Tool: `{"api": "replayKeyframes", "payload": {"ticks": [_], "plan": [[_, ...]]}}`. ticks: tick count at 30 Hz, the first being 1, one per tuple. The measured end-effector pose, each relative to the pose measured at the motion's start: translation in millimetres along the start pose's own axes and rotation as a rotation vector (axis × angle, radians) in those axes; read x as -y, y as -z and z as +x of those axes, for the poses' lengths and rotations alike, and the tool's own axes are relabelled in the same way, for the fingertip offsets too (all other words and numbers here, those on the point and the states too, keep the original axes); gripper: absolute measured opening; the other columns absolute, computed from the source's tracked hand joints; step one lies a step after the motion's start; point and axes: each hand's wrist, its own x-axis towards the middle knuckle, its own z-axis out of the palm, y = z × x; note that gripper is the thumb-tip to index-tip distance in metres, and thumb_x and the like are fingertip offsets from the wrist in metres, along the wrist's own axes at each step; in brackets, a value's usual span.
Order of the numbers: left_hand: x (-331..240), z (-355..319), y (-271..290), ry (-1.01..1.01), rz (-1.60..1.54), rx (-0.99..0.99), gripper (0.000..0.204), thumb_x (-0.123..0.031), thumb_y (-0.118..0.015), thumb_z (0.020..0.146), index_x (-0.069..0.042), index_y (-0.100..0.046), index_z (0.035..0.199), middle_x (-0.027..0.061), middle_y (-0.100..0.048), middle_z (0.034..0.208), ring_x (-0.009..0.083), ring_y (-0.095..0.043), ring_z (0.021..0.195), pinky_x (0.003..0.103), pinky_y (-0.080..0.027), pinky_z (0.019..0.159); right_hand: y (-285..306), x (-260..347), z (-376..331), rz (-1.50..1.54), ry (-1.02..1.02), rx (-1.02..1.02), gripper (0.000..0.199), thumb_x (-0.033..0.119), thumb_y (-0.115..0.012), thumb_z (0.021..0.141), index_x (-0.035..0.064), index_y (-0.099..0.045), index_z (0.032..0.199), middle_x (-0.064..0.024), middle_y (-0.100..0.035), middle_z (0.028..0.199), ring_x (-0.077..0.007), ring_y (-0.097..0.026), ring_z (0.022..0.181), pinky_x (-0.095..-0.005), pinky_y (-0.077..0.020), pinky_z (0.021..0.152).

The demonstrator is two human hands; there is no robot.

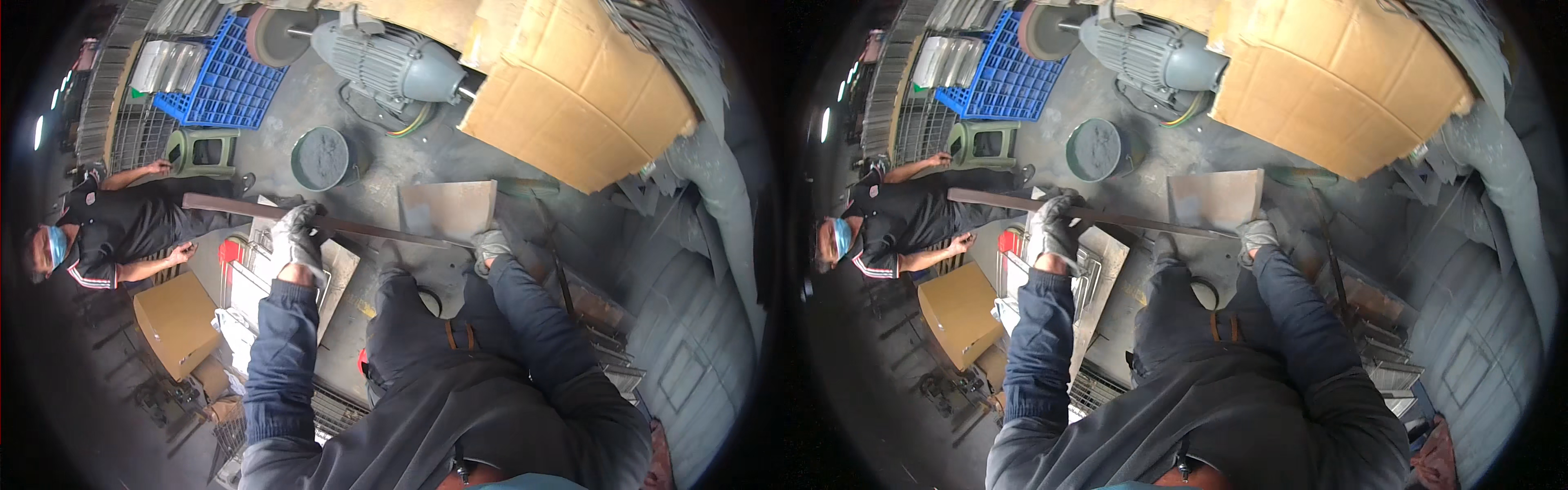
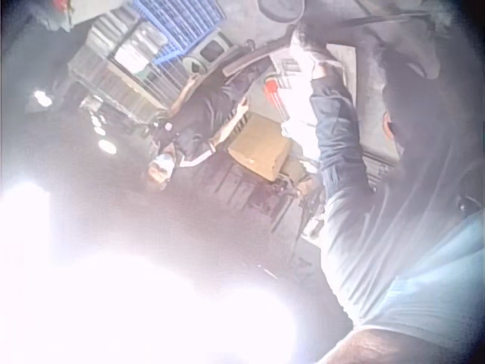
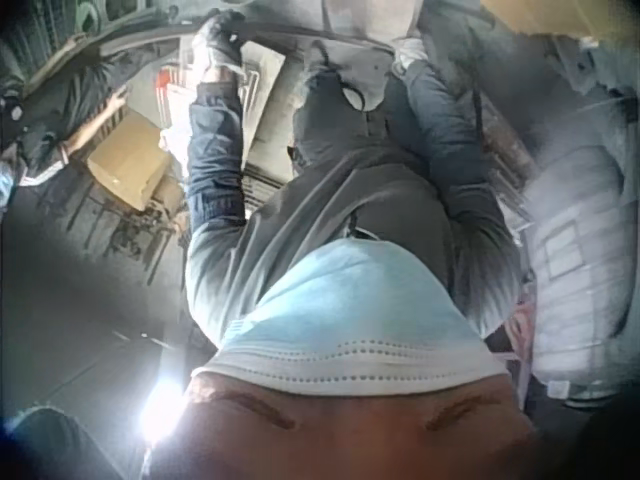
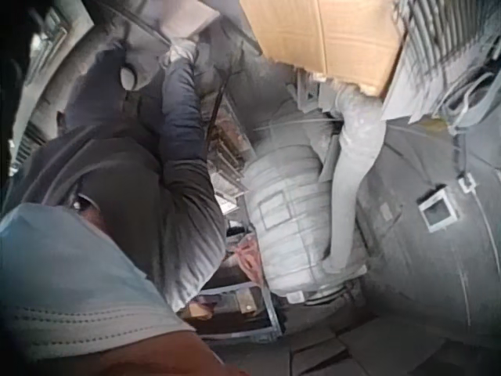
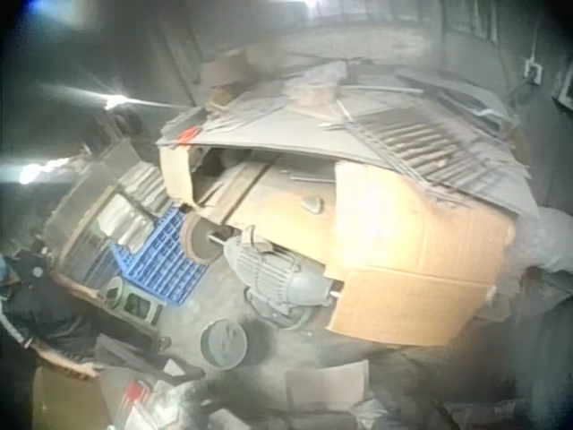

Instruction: The person sweeps debris from the floor using a broom and dustpan and assists a coworker with handling metal pieces.

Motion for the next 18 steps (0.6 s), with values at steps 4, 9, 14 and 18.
{"api": "replayKeyframes", "payload": {"ticks": [4,9,14,18], "plan": [[71,-1,16,0.193,-0.224,-0.102,0.020,-0.023,-0.064,0.091,-0.005,-0.066,0.098,0.0132,-0.068,0.093,0.0313,-0.067,0.082,0.048,-0.058,0.062,50,21,-21,-0.351,-0.301,0.098,0.042,0.032,-0.072,0.087,0.0072,-0.069,0.120,-0.0171,-0.074,0.112,-0.0362,-0.070,0.103,-0.0432,-0.0547,0.088],[146,-5,4,0.231,-0.263,-0.063,0.018,-0.017,-0.065,0.090,-0.004,-0.065,0.102,0.0130,-0.068,0.093,0.0301,-0.068,0.088,0.046,-0.060,0.069,89,-52,-36,-0.371,-0.333,0.042,0.045,0.035,-0.068,0.088,0.0086,-0.068,0.124,-0.0205,-0.071,0.118,-0.0382,-0.066,0.114,-0.0480,-0.0516,0.094],[178,-34,18,0.017,-0.265,0.013,0.028,-0.005,-0.071,0.086,-0.005,-0.057,0.111,0.0100,-0.066,0.099,0.0230,-0.067,0.091,0.038,-0.059,0.082,113,110,-88,-1.072,-0.586,-0.042,0.050,0.037,-0.062,0.093,0.0147,-0.059,0.138,-0.0136,-0.068,0.131,-0.0323,-0.063,0.125,-0.0472,-0.0499,0.101],[226,-27,20,-0.176,0.120,0.015,0.027,-0.004,-0.076,0.084,-0.006,-0.058,0.105,0.0079,-0.065,0.096,0.0196,-0.065,0.088,0.036,-0.054,0.085,162,25,-145,-1.251,-0.689,-0.065,0.047,0.028,-0.057,0.097,0.0132,-0.056,0.141,-0.0129,-0.067,0.134,-0.0276,-0.065,0.124,-0.0467,-0.0506,0.104]]}}
